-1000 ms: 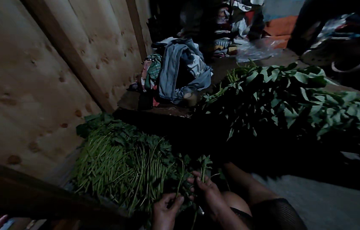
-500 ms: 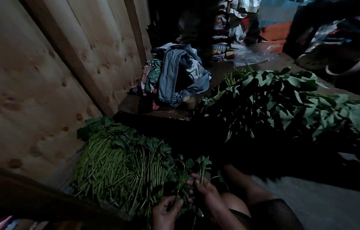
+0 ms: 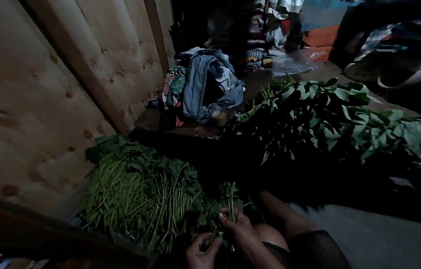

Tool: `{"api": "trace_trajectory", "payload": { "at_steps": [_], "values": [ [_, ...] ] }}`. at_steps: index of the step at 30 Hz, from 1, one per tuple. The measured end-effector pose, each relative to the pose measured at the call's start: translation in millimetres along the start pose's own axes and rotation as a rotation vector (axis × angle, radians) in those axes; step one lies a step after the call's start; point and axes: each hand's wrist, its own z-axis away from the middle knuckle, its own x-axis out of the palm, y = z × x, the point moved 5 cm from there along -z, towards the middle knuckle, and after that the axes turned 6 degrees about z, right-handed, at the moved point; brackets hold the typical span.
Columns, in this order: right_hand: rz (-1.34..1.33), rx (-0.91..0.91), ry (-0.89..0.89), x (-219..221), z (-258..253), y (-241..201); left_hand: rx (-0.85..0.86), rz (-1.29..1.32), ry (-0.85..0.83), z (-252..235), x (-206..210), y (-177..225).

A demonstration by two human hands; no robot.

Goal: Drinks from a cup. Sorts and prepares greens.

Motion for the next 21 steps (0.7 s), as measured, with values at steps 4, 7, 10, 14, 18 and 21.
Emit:
{"api": "trace_trajectory", "payload": {
  "at_steps": [4,7,10,14,18,21],
  "values": [
    [0.019,0.018,0.008,-1.1,-2.4,3.0,0.001,-0.014,-0.036,4.6,0.2,1.5],
    [0.024,0.042,0.01,-0.6,-2.6,4.8,-0.001,0.009,-0.066,8.1,-0.9,-1.2],
    [0.029,0.061,-0.042,2.6,0.3,3.6,-0.019,0.117,-0.076,6.5,0.3,3.9],
    [0.144,0.08,-0.092,5.9,7.3,1.5,0.07,0.194,-0.017,-7.6,1.5,26.0],
    [0.284,0.059,-0.154,5.3,10.9,-1.1,0.055,0.268,-0.05,-19.8,5.5,37.5],
    [0.282,-0.04,-0.205,8.6,9.5,-4.1,0.059,0.29,-0.097,-23.1,6.2,37.8]
  ]
}}
